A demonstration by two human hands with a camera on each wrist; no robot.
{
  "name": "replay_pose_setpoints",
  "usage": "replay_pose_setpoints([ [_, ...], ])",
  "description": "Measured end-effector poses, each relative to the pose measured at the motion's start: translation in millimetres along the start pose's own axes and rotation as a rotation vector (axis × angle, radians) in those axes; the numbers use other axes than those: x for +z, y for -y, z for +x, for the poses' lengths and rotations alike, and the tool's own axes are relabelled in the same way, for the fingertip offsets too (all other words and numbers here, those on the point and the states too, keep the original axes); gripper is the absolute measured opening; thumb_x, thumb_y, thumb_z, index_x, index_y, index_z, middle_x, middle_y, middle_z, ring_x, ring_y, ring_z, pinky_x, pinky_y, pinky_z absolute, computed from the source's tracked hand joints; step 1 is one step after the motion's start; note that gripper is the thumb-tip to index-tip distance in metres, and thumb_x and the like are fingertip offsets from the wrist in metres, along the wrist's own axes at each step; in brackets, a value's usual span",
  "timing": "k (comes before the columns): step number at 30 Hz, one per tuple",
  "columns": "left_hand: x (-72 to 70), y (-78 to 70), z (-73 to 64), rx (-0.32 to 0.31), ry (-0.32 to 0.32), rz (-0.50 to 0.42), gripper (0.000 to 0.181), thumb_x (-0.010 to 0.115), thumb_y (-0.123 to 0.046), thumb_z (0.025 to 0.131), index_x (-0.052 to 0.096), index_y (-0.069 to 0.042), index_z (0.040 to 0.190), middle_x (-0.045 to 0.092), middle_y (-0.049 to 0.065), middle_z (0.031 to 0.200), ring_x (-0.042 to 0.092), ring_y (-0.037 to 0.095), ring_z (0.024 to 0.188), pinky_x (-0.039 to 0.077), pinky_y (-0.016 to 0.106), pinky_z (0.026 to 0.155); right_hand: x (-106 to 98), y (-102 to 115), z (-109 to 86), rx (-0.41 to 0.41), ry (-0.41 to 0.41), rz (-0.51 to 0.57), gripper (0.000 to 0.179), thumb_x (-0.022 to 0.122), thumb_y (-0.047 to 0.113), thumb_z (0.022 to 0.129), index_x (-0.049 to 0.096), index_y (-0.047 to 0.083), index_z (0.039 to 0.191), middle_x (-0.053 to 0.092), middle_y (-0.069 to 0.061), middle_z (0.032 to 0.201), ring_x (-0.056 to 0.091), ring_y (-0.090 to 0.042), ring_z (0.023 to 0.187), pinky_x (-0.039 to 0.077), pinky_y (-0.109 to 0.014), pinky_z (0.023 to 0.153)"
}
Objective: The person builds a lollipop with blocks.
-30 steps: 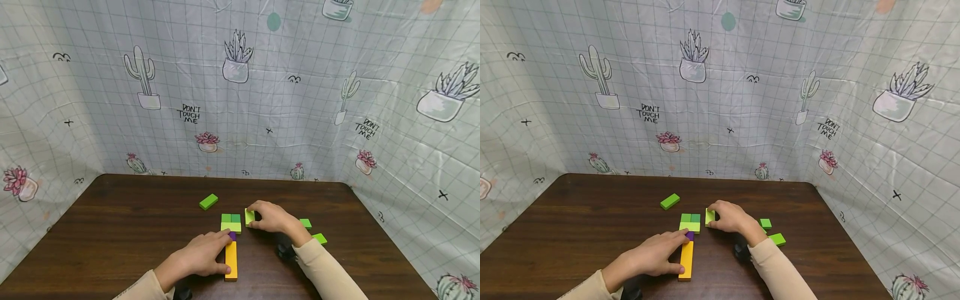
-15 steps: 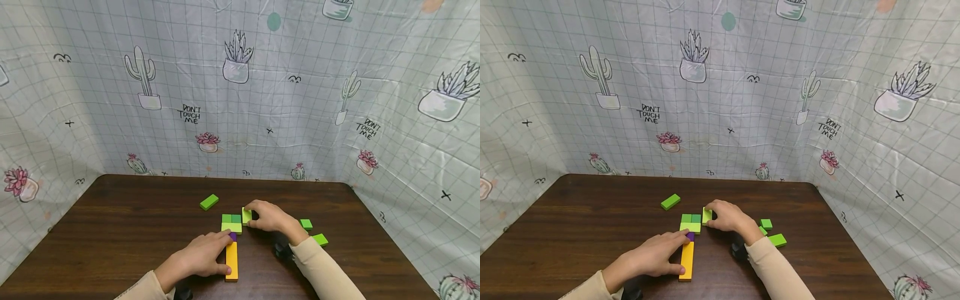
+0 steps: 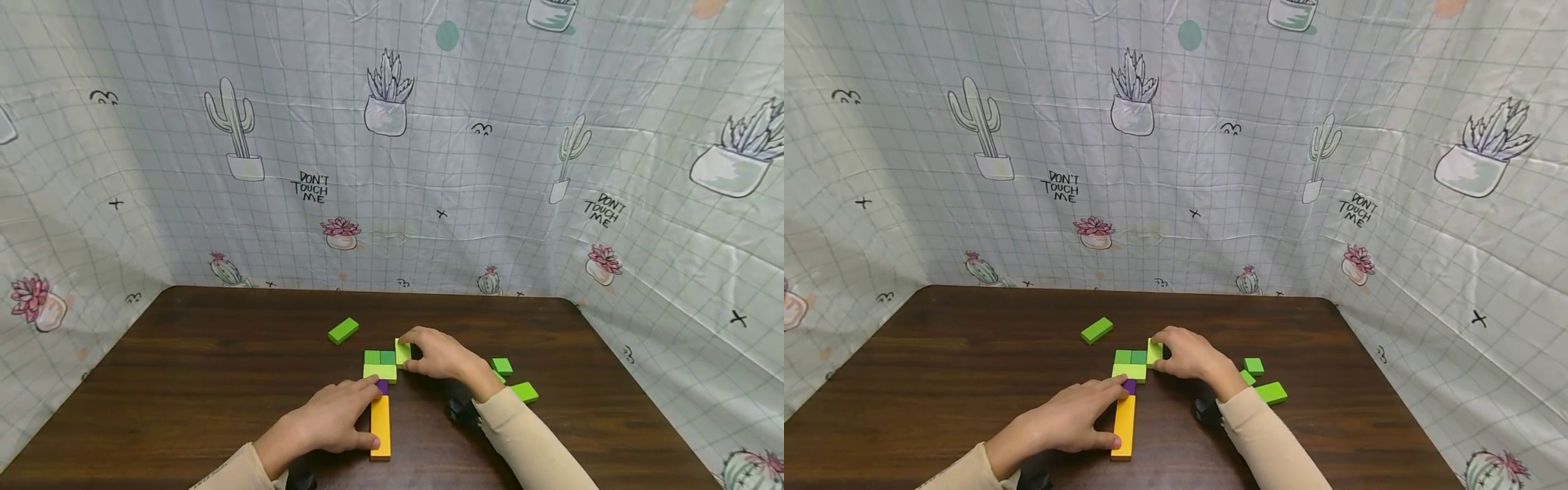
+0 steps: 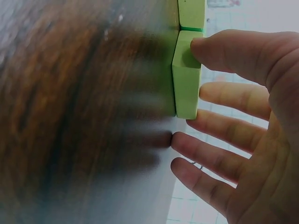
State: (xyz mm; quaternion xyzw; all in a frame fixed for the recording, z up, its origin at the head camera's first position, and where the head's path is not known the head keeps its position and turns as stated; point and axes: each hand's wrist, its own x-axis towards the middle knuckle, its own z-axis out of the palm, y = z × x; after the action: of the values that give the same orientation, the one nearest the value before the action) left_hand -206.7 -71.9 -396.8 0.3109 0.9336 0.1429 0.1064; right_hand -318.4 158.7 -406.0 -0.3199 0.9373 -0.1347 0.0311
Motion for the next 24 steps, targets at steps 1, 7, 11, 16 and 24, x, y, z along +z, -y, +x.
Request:
replay_pose_setpoints([
  [1, 0.1, 0.3, 0.2, -0.001, 0.001, 0.001, 0.068, 0.069, -0.055, 0.08, 0.053, -0.017, 0.134, 0.039, 0.005, 0.149, 0.044, 0.028, 0.128, 0.039, 0.05, 0.1, 0.1, -0.1, 0.1, -0.001, -0.002, -0.003, 0.043, 0.068, 0.03, 0.088, 0.061, 0.011, 0.126, 0.057, -0.005, 0.127, 0.054, -0.021, 0.115, 0.046, -0.04, 0.094],
  [7, 0.8, -0.3, -0.2, -0.006, 0.006, -0.007, 0.068, 0.068, -0.055, 0.081, 0.052, -0.017, 0.135, 0.038, 0.005, 0.15, 0.043, 0.028, 0.13, 0.037, 0.052, 0.101, -0.3, 0.6, -0.1, 0.003, 0.0, -0.004, 0.044, 0.068, 0.031, 0.088, 0.061, 0.012, 0.126, 0.057, -0.005, 0.128, 0.054, -0.021, 0.116, 0.045, -0.04, 0.095],
  [11, 1.0, -0.9, -0.7, -0.006, 0.007, -0.009, 0.068, 0.068, -0.055, 0.081, 0.052, -0.017, 0.136, 0.037, 0.005, 0.15, 0.042, 0.028, 0.13, 0.037, 0.052, 0.101, -0.1, 0.9, -0.1, 0.001, 0.003, -0.004, 0.045, 0.068, 0.031, 0.088, 0.06, 0.011, 0.127, 0.057, -0.005, 0.129, 0.053, -0.021, 0.118, 0.045, -0.04, 0.096],
  [16, 0.9, -0.8, -0.4, -0.009, 0.008, -0.008, 0.068, 0.068, -0.054, 0.081, 0.052, -0.017, 0.136, 0.037, 0.005, 0.151, 0.042, 0.028, 0.131, 0.037, 0.052, 0.102, 0.2, 0.3, 0.3, -0.006, -0.001, -0.01, 0.045, 0.068, 0.031, 0.088, 0.06, 0.011, 0.127, 0.057, -0.005, 0.129, 0.053, -0.021, 0.118, 0.044, -0.04, 0.096],
  [24, 0.9, -1.4, -0.1, -0.019, 0.014, -0.012, 0.07, 0.068, -0.054, 0.081, 0.051, -0.017, 0.138, 0.036, 0.004, 0.151, 0.041, 0.028, 0.131, 0.036, 0.053, 0.102, 0.7, -0.3, 0.2, -0.005, -0.002, -0.01, 0.044, 0.068, 0.03, 0.088, 0.06, 0.011, 0.127, 0.057, -0.005, 0.129, 0.053, -0.022, 0.118, 0.045, -0.041, 0.096],
])
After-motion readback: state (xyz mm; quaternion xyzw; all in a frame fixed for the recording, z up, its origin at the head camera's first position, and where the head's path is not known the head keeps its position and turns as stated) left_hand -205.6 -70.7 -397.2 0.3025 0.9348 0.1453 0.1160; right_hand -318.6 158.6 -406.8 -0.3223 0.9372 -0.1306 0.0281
